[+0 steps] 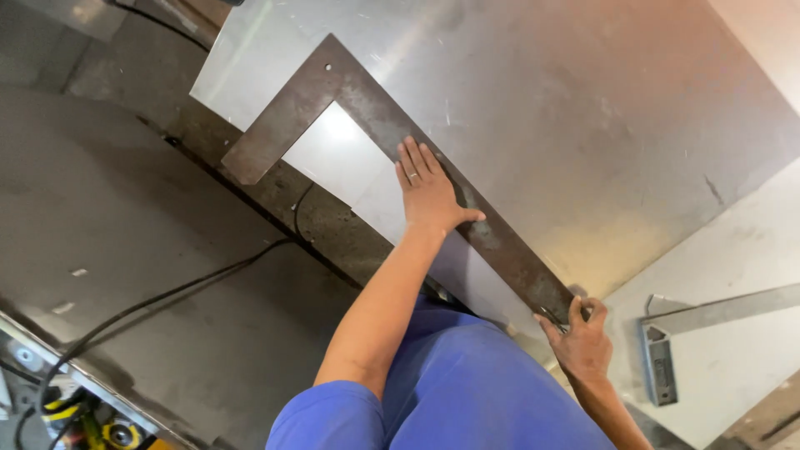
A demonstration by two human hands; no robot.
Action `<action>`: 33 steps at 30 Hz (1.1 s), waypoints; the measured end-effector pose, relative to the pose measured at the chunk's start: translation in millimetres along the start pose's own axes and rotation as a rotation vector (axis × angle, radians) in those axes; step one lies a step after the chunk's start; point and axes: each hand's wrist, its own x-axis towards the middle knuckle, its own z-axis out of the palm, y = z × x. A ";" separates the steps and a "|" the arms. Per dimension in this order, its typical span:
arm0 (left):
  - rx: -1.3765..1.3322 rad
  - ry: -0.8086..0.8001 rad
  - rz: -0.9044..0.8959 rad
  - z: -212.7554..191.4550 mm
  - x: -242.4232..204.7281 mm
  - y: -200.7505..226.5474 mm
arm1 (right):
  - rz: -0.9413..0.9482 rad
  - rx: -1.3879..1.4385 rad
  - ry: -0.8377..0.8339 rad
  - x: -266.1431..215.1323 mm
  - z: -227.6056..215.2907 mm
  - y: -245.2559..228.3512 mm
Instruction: Using a square, measuring tape, and a marker to measure and mark metal sheets in a fabrication shop.
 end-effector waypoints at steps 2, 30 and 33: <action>-0.014 -0.018 -0.003 -1.0 2.6 -1.6 | 0.017 0.002 -0.107 18.5 -14.8 1.2; -0.013 0.019 0.093 10.6 17.3 -15.4 | -0.794 0.192 -0.128 346.1 -63.9 -386.2; -0.032 -0.031 0.090 9.4 18.5 -13.6 | -0.838 0.107 -0.113 351.2 -68.9 -394.3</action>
